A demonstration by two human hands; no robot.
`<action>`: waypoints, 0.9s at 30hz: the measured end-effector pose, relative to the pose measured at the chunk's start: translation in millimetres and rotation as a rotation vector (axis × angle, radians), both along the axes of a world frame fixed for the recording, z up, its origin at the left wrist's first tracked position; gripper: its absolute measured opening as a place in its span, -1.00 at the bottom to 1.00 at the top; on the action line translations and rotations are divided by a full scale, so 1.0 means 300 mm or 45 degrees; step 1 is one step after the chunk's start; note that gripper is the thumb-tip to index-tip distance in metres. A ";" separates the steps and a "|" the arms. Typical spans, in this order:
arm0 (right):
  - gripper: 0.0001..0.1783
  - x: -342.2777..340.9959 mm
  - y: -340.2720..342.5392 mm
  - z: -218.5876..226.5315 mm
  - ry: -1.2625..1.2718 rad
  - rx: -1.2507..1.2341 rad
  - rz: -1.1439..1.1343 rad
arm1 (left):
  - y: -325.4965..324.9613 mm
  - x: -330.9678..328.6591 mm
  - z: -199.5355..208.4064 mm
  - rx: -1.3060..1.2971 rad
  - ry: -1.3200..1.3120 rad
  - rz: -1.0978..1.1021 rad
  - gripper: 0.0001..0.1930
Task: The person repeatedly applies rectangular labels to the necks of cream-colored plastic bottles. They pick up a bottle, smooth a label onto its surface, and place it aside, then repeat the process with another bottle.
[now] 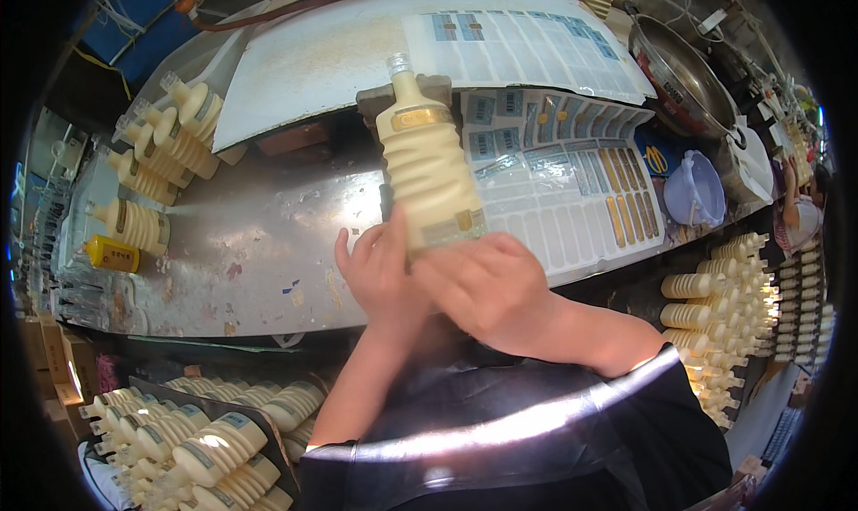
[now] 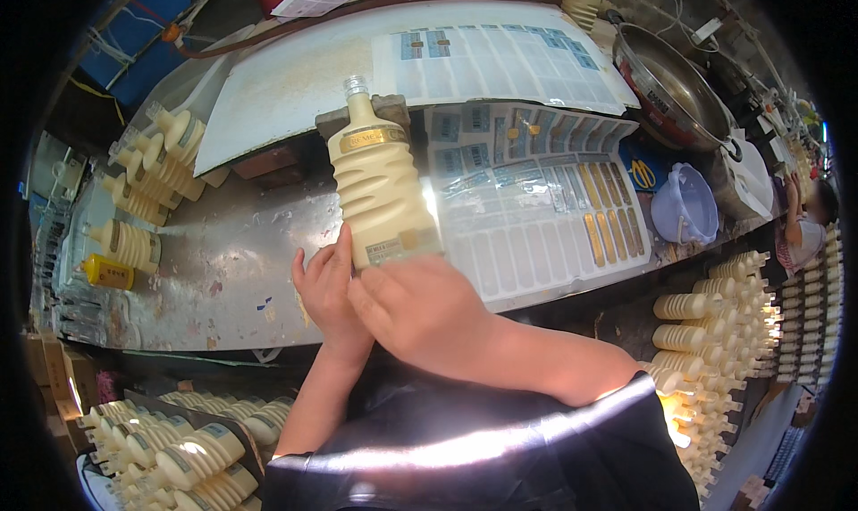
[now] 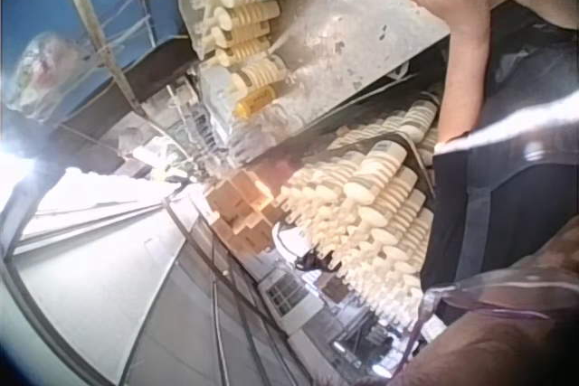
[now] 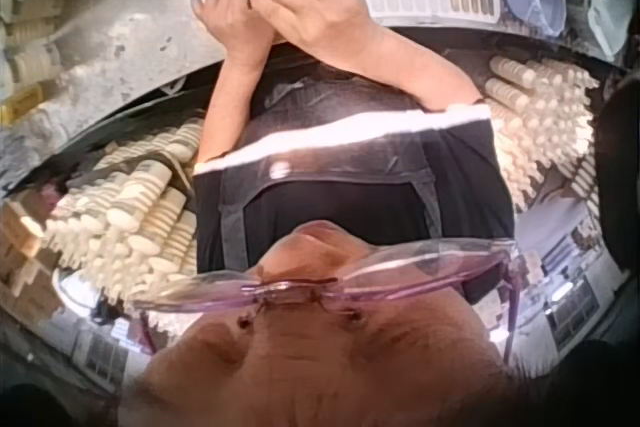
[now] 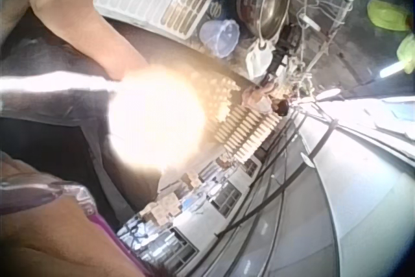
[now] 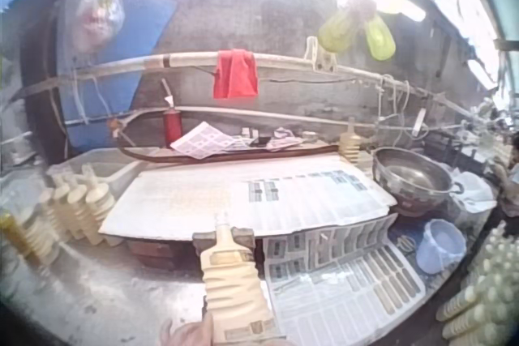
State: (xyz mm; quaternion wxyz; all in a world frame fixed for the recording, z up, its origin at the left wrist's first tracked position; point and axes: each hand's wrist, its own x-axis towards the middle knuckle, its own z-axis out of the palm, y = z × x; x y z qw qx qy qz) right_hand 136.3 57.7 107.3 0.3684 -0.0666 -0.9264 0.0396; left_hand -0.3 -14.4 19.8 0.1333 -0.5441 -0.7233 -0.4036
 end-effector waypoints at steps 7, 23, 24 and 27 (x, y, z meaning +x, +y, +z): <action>-0.70 0.039 -0.018 -0.018 -0.181 -0.295 -0.051 | -0.004 -0.008 -0.013 0.008 -0.084 -0.030 -0.27; -0.76 0.114 0.115 -0.143 -0.191 -1.315 -0.617 | 0.048 -0.002 -0.081 -0.093 -0.925 -0.113 -0.39; -0.74 0.125 0.116 -0.177 -0.131 -1.385 -0.614 | 0.050 -0.001 -0.087 -0.055 -0.988 -0.137 -0.39; -0.75 0.145 0.127 -0.231 -0.010 -1.463 -0.641 | 0.052 -0.005 -0.122 0.005 -1.059 -0.204 -0.40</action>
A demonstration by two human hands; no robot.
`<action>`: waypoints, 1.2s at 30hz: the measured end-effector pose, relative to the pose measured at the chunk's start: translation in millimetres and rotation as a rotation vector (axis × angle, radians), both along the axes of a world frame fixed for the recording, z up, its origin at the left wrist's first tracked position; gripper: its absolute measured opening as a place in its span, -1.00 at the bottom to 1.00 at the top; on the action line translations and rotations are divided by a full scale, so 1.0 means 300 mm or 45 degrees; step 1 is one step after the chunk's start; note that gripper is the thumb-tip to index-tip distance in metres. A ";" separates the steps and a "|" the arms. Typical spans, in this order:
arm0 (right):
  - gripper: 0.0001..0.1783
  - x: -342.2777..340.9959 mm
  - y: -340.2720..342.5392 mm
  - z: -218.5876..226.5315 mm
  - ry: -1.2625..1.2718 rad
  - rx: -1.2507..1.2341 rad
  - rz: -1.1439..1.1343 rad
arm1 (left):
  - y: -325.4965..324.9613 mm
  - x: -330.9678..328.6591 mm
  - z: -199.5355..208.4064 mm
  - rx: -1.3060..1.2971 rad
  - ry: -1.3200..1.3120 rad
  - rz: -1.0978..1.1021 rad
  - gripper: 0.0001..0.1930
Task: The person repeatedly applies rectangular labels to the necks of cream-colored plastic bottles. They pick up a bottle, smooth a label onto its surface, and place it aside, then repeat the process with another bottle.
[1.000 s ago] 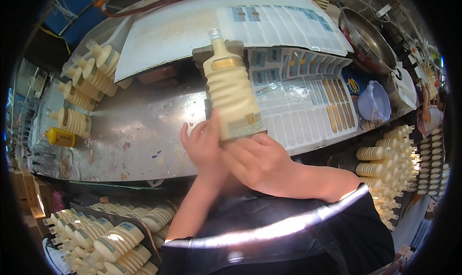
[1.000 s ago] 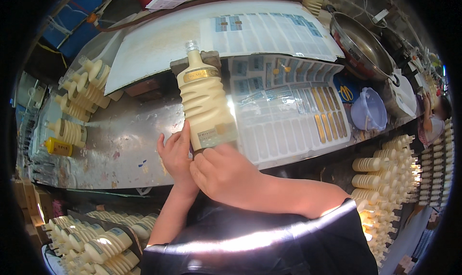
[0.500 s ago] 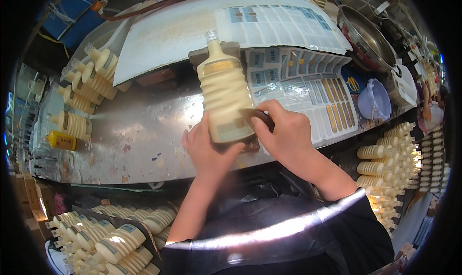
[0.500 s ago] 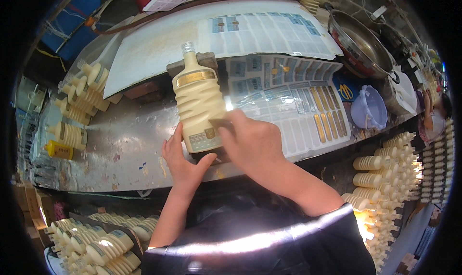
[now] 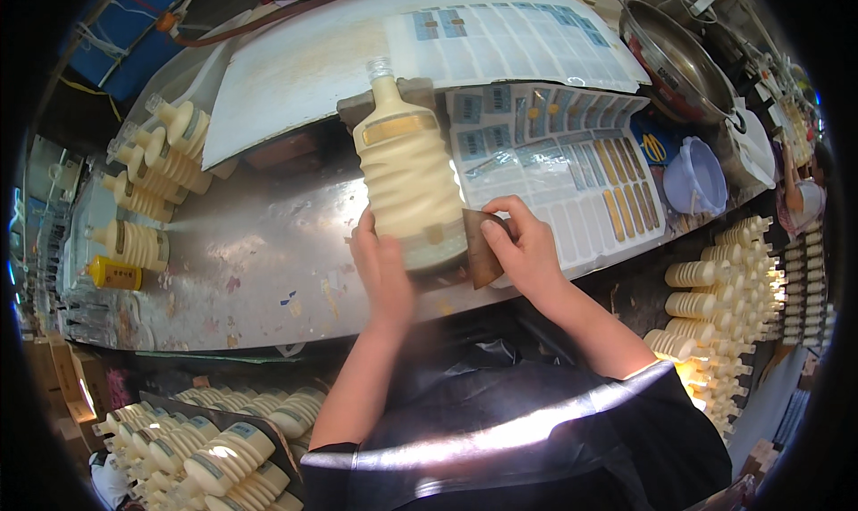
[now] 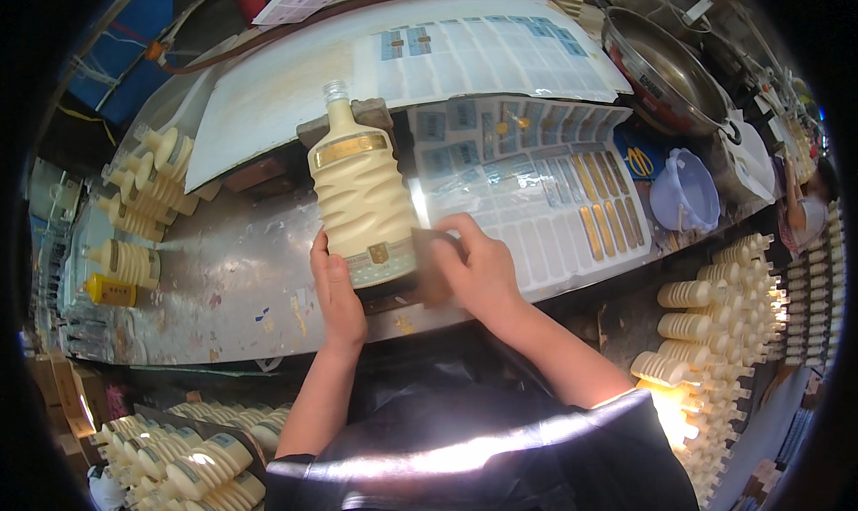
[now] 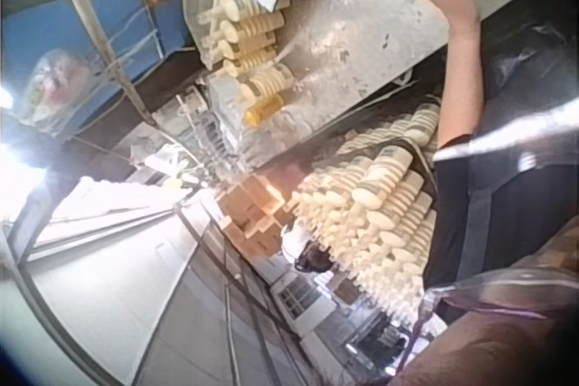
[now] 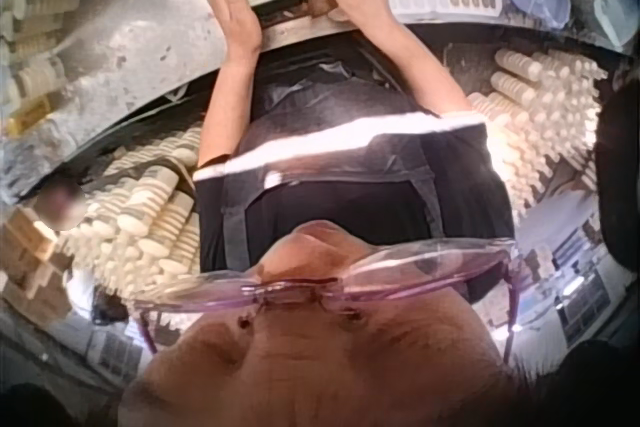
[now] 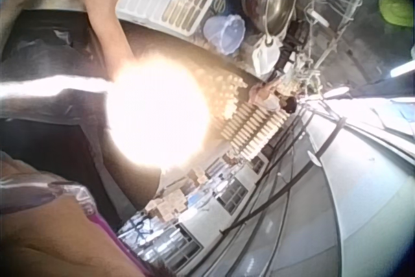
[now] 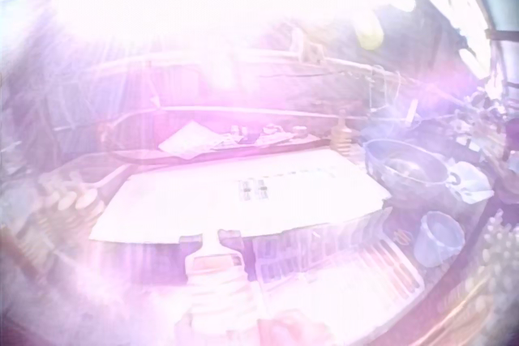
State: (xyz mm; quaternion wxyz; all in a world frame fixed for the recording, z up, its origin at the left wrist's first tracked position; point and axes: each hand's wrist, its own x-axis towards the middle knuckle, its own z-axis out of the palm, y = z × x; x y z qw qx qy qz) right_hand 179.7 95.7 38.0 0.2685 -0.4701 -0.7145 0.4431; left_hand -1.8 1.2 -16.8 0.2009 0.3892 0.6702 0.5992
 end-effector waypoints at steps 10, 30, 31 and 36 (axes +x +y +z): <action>-0.74 -0.037 -0.057 0.102 0.146 0.179 0.017 | -0.013 0.001 0.027 -0.009 -0.013 0.024 -0.42; -0.78 -0.022 -0.041 0.035 0.393 0.126 -0.160 | -0.041 -0.035 0.013 -0.045 0.070 -0.152 -0.22; -0.77 -0.019 -0.042 0.044 0.310 0.138 -0.042 | -0.038 -0.038 0.009 -0.048 0.109 -0.169 -0.18; -0.78 -0.035 0.035 -0.003 0.243 0.224 0.051 | -0.040 -0.041 0.051 -0.120 0.369 -0.182 -0.11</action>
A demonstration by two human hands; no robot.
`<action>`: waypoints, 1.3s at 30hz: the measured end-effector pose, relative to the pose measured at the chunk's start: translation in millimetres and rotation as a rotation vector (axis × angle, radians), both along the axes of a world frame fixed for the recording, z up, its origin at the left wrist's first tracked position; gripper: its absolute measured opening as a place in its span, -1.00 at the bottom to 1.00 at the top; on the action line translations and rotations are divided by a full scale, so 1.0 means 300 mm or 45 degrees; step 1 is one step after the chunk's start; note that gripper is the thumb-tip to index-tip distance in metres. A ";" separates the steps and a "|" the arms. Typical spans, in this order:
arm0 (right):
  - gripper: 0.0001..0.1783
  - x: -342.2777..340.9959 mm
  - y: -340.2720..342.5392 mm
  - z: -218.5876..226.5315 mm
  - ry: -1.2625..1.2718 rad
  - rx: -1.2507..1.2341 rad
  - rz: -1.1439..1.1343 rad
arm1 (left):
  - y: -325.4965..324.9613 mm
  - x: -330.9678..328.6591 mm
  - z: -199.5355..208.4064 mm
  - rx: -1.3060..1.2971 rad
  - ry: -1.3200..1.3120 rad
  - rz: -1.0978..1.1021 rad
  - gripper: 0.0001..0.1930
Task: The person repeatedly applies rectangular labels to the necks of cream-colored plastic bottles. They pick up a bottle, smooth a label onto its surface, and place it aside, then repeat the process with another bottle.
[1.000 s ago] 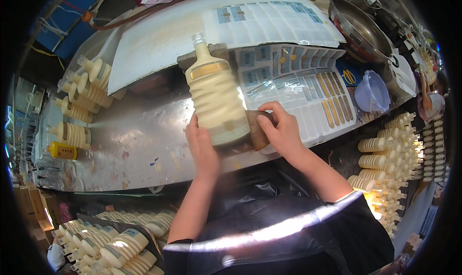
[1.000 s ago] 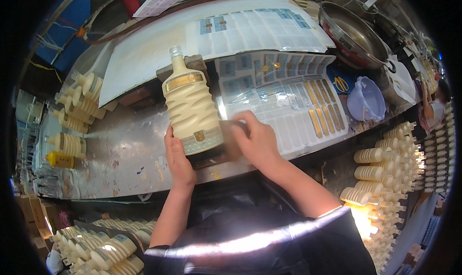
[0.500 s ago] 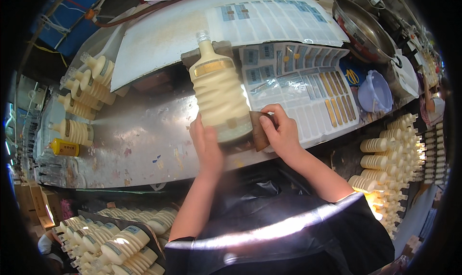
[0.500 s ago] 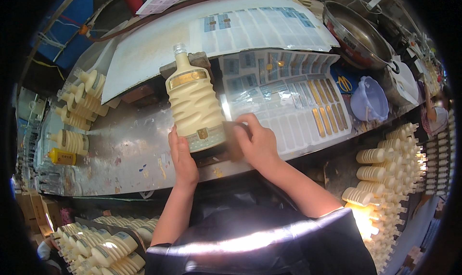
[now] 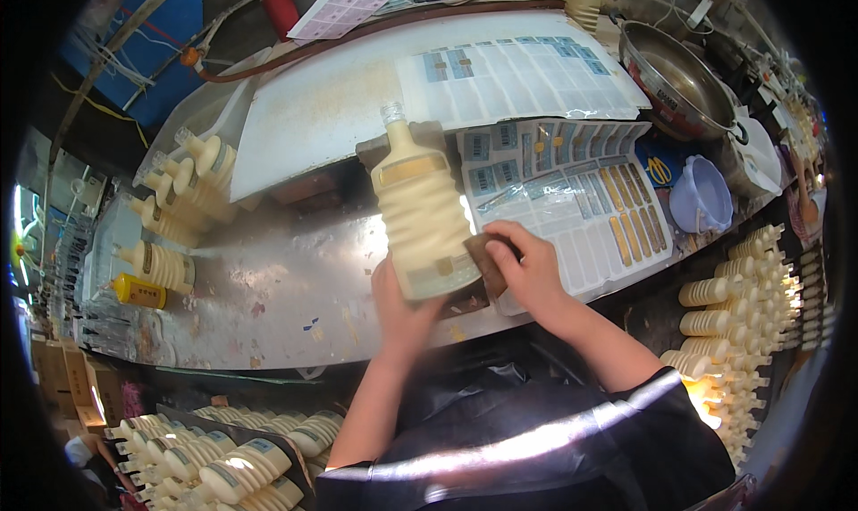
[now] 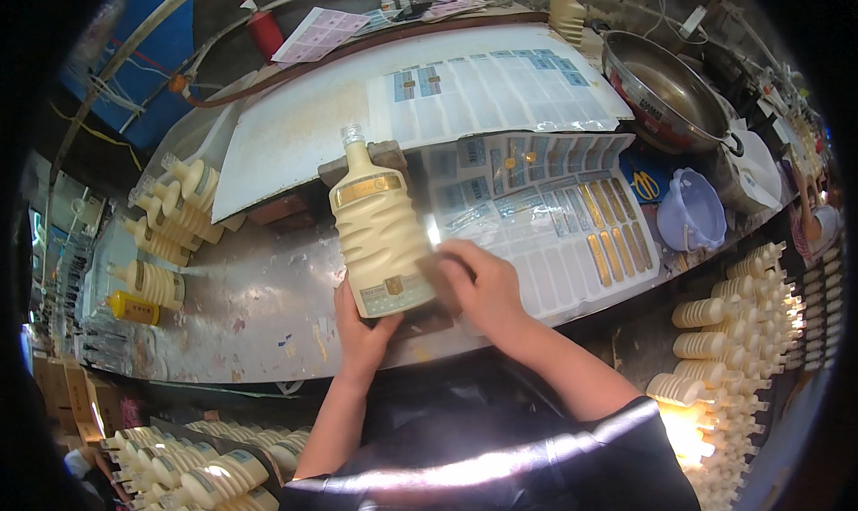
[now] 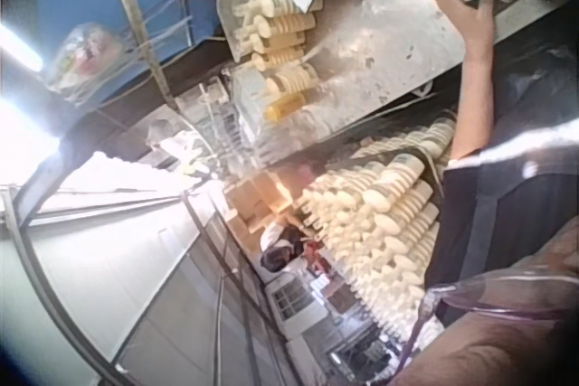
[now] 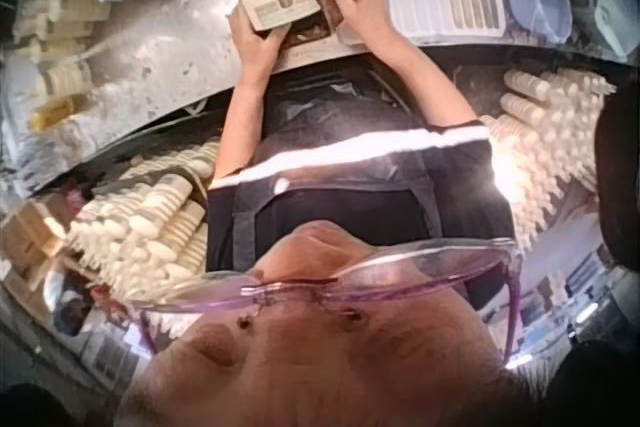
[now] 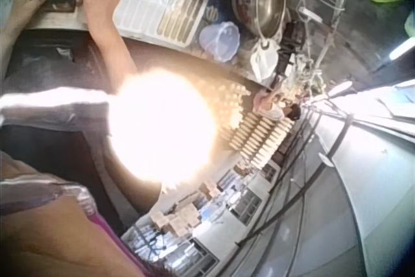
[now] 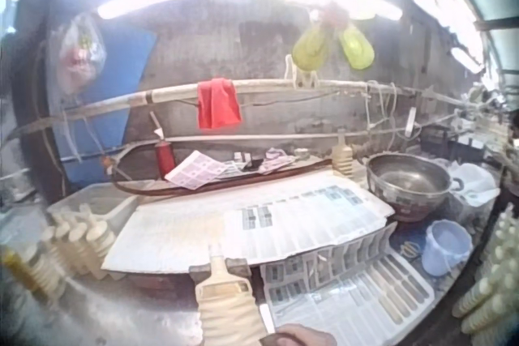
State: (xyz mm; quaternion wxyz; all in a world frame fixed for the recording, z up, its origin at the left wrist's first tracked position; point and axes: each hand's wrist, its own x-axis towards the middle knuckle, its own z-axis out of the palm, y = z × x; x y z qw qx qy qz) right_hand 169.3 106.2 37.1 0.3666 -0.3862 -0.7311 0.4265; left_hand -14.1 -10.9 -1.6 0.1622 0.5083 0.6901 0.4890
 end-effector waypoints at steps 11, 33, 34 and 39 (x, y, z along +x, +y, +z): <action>-0.58 -0.007 0.046 0.139 0.105 -0.718 0.276 | 0.055 0.060 0.117 0.108 0.343 0.189 -0.03; -0.56 0.426 0.183 -0.121 -0.834 0.317 -0.299 | 0.020 0.109 0.152 0.287 0.812 -0.079 -0.45; -0.55 0.394 0.203 -0.130 -0.789 0.351 -0.244 | 0.022 0.117 0.159 0.327 0.849 -0.139 -0.49; -0.53 0.269 0.324 -0.155 -0.985 0.341 -0.251 | 0.112 0.226 0.182 0.451 0.652 -0.614 -0.64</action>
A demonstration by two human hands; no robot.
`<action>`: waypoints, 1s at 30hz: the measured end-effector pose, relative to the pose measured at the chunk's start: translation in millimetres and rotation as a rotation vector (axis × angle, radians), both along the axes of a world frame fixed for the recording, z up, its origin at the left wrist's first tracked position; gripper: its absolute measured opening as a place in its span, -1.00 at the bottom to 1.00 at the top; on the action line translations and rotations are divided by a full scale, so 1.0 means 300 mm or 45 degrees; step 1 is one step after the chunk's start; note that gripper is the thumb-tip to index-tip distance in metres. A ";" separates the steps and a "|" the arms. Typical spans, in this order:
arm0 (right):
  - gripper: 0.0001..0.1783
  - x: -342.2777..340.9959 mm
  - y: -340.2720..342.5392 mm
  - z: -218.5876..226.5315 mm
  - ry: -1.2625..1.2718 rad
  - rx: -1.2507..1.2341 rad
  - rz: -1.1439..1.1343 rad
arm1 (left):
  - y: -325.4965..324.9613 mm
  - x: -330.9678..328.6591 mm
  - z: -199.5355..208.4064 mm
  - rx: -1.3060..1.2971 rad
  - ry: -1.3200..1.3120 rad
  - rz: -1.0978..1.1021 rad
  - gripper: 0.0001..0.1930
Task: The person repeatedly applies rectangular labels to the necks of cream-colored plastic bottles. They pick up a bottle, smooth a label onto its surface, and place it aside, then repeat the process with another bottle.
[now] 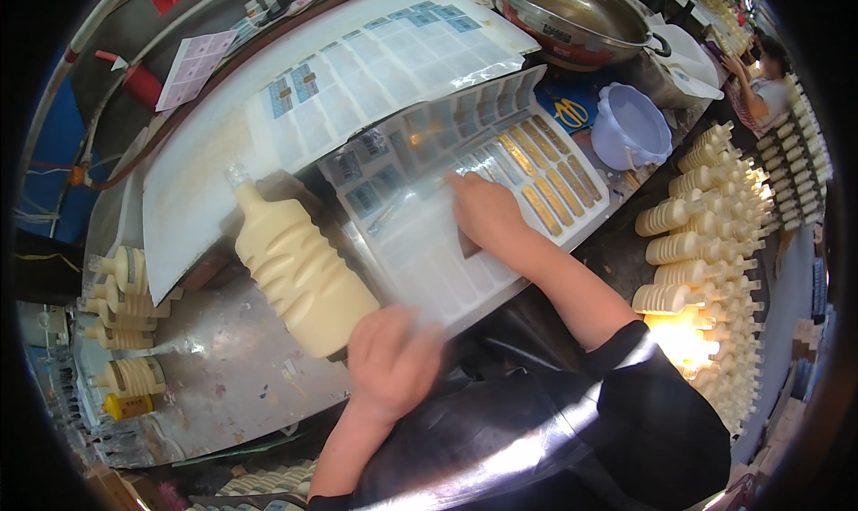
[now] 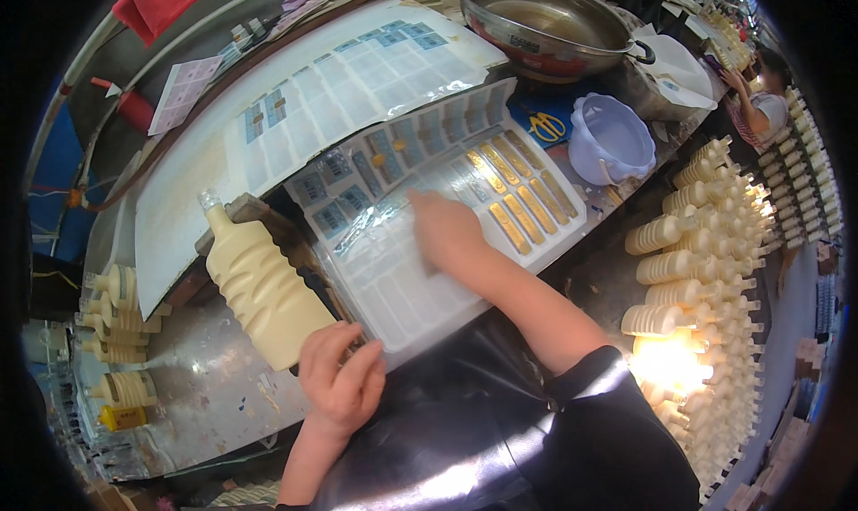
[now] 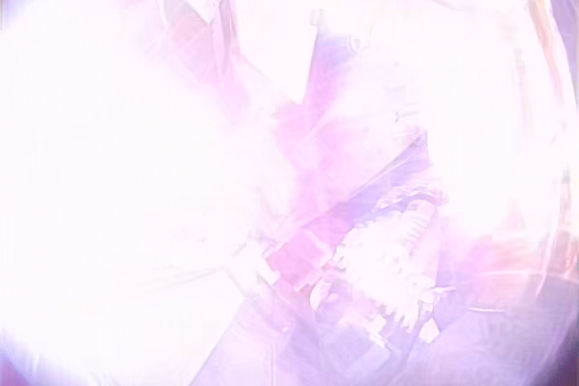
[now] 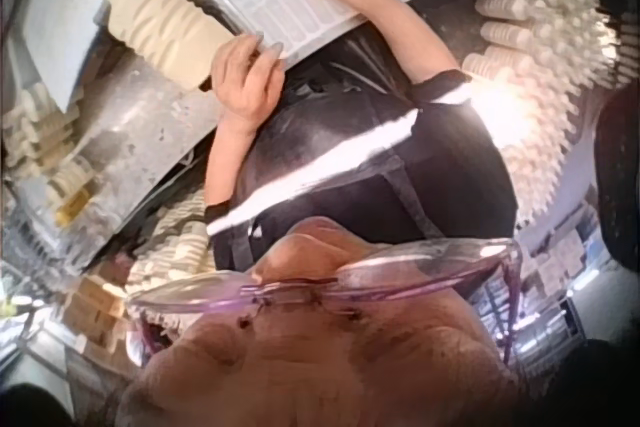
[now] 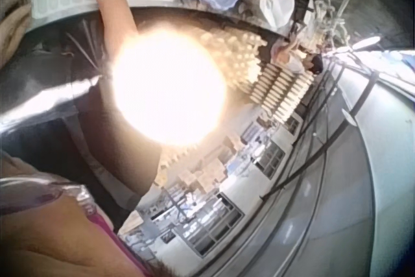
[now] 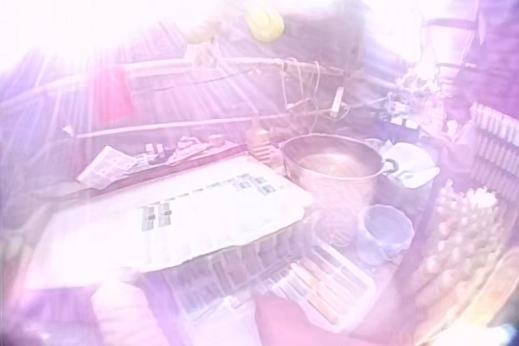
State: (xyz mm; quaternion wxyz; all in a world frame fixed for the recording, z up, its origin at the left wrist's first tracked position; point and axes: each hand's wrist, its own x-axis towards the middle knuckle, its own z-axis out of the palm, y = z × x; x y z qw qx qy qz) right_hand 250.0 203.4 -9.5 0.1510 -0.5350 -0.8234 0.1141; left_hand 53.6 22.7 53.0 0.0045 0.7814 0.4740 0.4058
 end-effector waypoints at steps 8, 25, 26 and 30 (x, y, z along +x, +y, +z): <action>-0.44 0.053 -0.188 0.073 -0.336 -0.238 0.077 | 0.047 0.051 -0.040 -0.215 -0.151 -0.156 -0.69; -0.23 0.137 -0.399 0.108 -0.212 -0.199 0.372 | 0.048 0.100 -0.123 -1.502 -1.117 0.090 -0.73; -0.26 0.150 -0.416 0.093 -0.210 -0.149 0.407 | 0.043 0.100 -0.116 -1.546 -1.166 0.059 -0.73; -0.43 0.226 -0.448 0.023 -0.175 0.061 0.587 | 0.045 0.098 -0.114 -1.743 -1.024 -0.039 -0.67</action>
